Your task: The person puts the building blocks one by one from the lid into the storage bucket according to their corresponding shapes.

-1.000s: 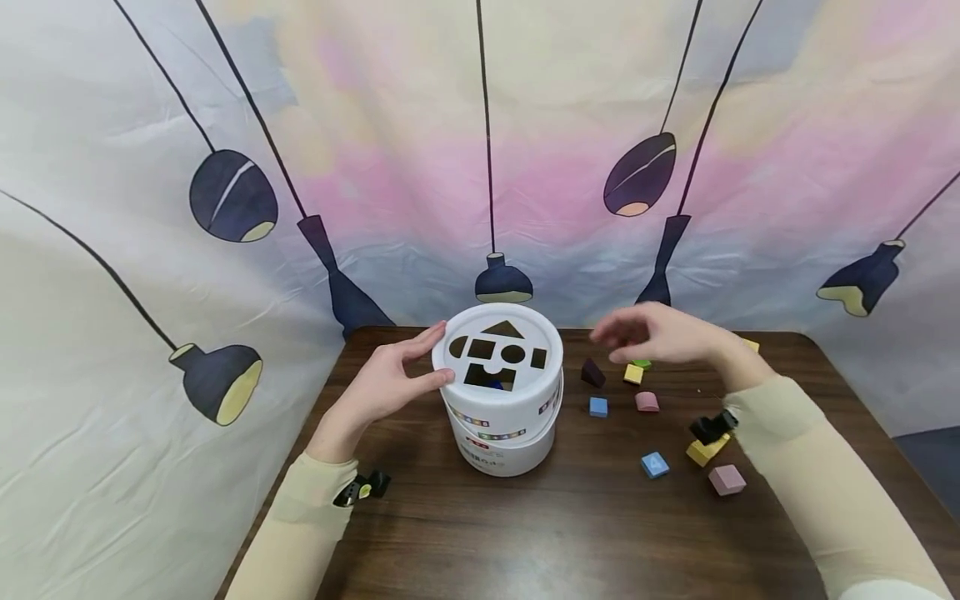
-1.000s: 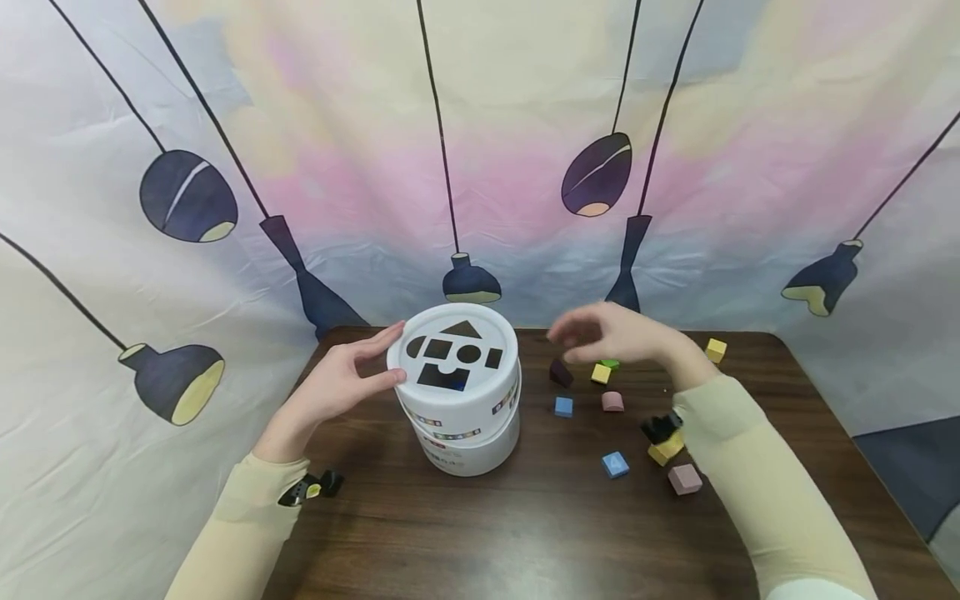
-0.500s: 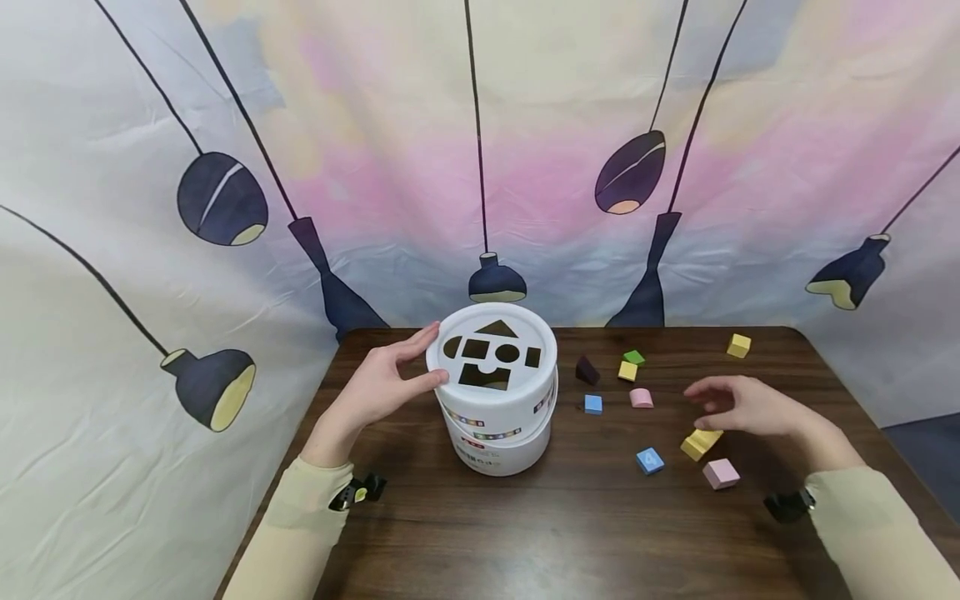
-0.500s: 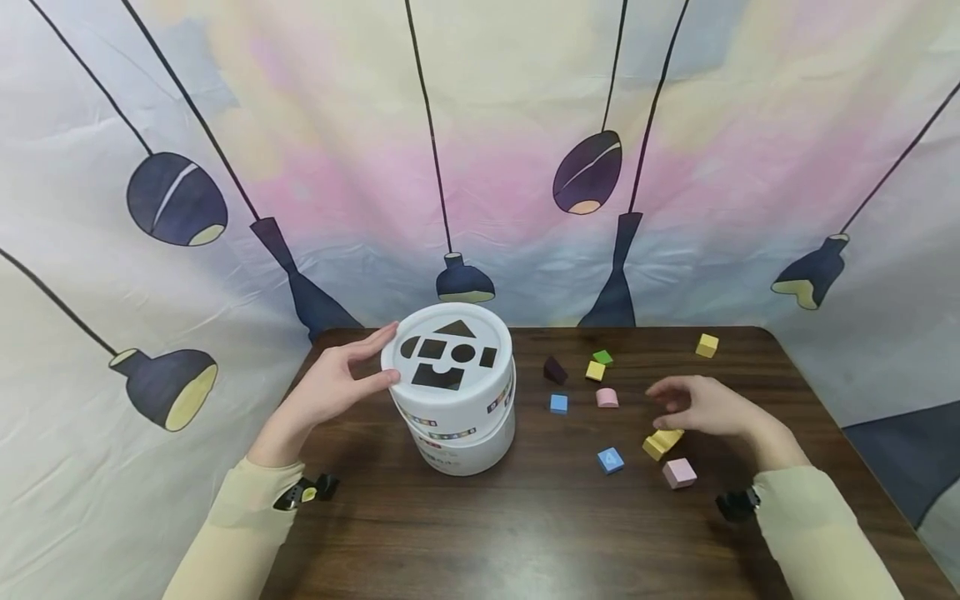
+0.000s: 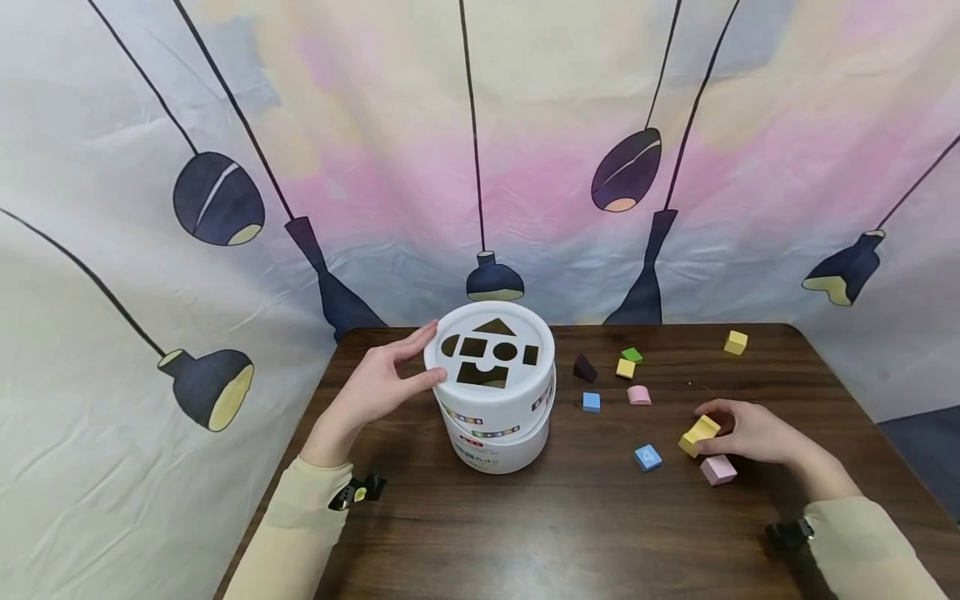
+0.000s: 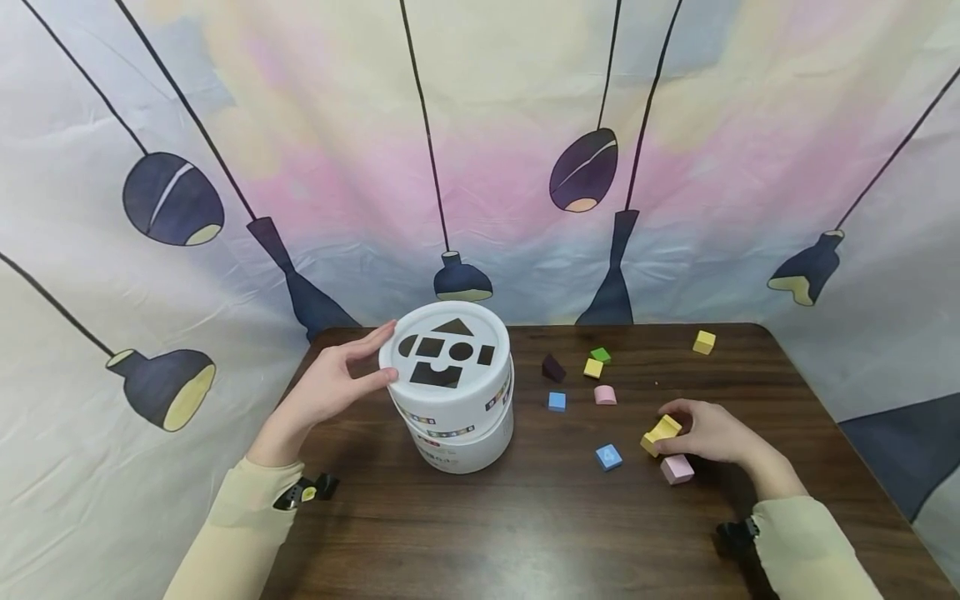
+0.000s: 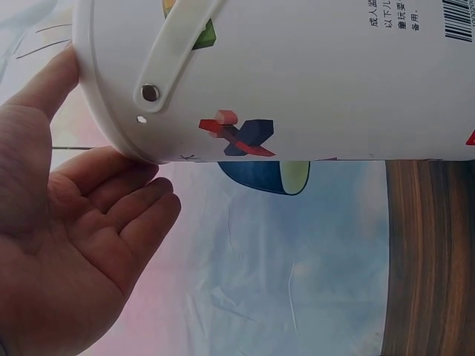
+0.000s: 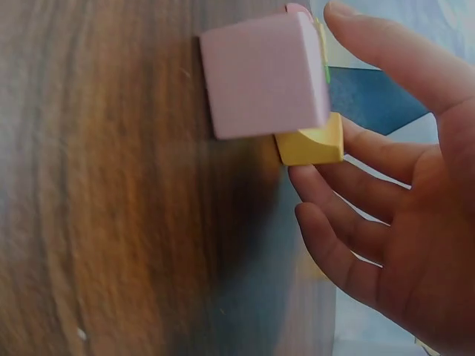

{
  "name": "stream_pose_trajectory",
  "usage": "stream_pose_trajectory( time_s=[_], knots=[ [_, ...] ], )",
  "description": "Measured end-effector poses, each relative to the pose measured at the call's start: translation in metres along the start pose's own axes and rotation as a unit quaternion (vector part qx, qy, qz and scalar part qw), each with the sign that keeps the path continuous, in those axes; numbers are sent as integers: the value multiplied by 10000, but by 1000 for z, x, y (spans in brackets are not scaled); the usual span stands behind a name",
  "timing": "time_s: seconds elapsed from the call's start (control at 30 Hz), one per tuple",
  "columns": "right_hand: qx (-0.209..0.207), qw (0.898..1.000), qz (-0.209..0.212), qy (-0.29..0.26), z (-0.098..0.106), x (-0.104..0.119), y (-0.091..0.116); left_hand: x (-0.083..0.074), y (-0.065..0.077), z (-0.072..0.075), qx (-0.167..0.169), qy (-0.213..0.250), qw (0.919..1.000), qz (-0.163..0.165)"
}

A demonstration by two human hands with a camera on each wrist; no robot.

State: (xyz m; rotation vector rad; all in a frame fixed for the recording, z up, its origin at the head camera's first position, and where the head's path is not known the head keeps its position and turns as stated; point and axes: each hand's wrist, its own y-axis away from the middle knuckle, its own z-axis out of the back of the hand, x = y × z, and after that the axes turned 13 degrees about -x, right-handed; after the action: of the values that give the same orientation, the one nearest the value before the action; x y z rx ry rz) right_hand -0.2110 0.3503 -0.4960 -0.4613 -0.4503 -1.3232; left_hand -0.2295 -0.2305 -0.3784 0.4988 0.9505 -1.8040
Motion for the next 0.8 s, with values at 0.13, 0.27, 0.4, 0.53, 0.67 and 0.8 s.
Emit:
stream_pose_trajectory(
  time_s=[0.13,0.27,0.4,0.53,0.67,0.8],
  knots=[
    [-116,9997,-117,173,-4,3,0,-1,0,0,-9,16,10000,-1],
    [-176,9992,-218,285,-7,4,0,-1,0,-1,-7,46,10000,19],
    [-237,9990,-189,330,-9,5,0,0,0,-1,-25,63,10000,-7],
    [-242,9989,-207,335,-10,6,1,0,0,-1,-43,58,10000,-39],
    [-223,9988,-254,345,-10,6,1,1,1,-1,-43,62,10000,-53],
    [-227,9986,-315,349,-11,5,1,1,1,-1,-31,75,10000,-56]
  ],
)
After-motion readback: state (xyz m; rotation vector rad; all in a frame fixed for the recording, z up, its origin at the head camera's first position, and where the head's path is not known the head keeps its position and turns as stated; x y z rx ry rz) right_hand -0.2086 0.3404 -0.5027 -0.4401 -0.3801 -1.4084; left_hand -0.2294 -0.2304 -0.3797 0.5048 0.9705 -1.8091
